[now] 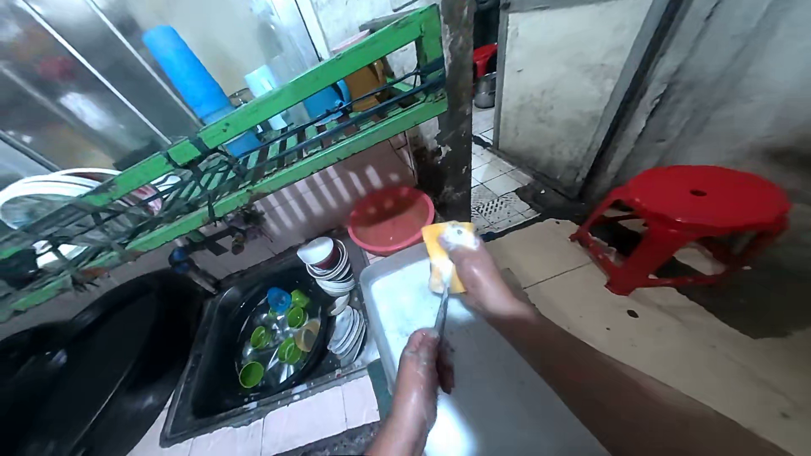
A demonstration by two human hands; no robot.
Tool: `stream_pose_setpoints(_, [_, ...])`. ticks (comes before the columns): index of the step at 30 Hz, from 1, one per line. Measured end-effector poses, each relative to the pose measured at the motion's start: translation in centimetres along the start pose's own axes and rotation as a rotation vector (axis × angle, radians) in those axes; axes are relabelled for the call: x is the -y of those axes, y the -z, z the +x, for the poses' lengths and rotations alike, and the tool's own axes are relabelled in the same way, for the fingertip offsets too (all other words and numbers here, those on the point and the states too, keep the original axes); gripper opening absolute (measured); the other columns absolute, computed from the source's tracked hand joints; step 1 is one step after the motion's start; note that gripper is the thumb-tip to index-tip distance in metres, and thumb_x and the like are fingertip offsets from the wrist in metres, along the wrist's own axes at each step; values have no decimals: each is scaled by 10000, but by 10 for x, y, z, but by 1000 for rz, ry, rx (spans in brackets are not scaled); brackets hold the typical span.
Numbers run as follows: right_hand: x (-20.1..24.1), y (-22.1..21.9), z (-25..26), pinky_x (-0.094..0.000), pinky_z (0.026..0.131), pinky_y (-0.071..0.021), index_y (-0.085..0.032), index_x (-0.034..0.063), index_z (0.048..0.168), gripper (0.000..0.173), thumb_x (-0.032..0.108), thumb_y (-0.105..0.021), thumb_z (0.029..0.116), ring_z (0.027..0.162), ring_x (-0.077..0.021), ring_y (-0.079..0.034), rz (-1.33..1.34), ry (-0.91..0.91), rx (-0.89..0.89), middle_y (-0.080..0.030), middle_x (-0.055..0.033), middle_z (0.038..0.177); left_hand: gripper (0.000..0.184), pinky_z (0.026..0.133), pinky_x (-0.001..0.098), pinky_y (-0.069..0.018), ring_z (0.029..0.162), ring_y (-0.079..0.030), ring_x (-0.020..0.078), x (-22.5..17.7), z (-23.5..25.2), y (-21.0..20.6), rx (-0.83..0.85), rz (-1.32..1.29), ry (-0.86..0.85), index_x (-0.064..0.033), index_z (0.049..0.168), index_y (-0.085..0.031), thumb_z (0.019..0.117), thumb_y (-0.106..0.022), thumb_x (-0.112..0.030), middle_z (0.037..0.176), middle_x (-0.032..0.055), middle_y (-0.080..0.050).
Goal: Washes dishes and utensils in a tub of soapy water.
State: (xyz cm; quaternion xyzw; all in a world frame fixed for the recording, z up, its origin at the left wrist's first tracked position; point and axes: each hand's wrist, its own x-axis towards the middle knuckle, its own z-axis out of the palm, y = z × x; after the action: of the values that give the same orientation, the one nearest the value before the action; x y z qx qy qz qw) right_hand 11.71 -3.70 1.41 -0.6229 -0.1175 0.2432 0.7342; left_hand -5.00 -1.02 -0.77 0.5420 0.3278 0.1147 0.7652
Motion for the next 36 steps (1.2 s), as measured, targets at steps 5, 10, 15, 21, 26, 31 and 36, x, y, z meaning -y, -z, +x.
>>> stream_pose_setpoints(5, [-1, -16, -39, -481, 902, -544, -438, 29, 1469, 550, 281, -636, 1022, 1008, -286, -663, -242, -183, 148, -655, -207, 1170, 276, 540, 230, -495, 552, -549, 87, -16, 15, 15, 12, 225, -35, -7, 1033, -540, 1116, -378, -214, 694, 14, -562])
stream_pose_setpoints(10, [7, 9, -34, -441, 972, -509, -600, -15, 1312, 416, 314, -552, 1062, 1066, -247, -643, -548, -176, 546, -664, -195, 1165, 472, 962, 401, -530, 1141, -632, 224, -59, 14, 39, 18, 460, -49, 5, 1428, -533, 1092, -441, -314, 1318, 166, -628])
stream_pose_setpoints(15, [2, 3, -45, -511, 1014, -472, -588, 3, 1337, 458, 369, -517, 1070, 1136, -328, -624, -867, -137, 923, -642, -234, 1225, 249, 805, 317, -569, 833, -679, 147, -75, 28, 59, -174, 223, -205, 18, 1105, -674, 1078, -502, -160, 971, 93, -717])
stream_pose_setpoints(21, [-37, 60, -35, -556, 952, -534, -618, 102, 1357, 621, 506, -728, 897, 1059, -325, -686, -933, -228, 752, -699, -178, 1166, 334, 751, 375, -632, 821, -730, 217, -143, 7, 145, -432, 233, -390, 23, 1290, -555, 1121, -402, -221, 1093, 147, -701])
stream_pose_setpoints(26, [-55, 92, -37, -627, 905, -540, -496, 78, 1450, 716, 199, -809, 818, 1065, -424, -679, -1072, -57, 686, -679, -248, 1185, 454, 908, 542, -553, 997, -690, 372, -177, 23, 250, -796, 922, -161, 16, 1420, -534, 1113, -452, -307, 1171, 269, -668])
stream_pose_setpoints(31, [-49, 85, -51, -639, 997, -493, -538, 104, 1455, 625, 149, -751, 869, 1193, -439, -629, -1180, 36, 545, -631, -240, 1323, 598, 1144, 592, -393, 1403, -446, 463, -163, 53, 205, -580, 1365, -30, 67, 1472, -457, 1053, -584, -340, 1554, 312, -386])
stream_pose_setpoints(36, [-31, 79, -52, -582, 1052, -479, -552, 117, 1457, 531, 181, -670, 943, 1233, -376, -625, -1063, 182, 458, -639, -193, 1345, 330, 1143, 499, -428, 1341, -551, 309, -76, 88, 61, 180, 1403, -172, -66, 1345, -652, 1036, -589, -161, 1444, 158, -579])
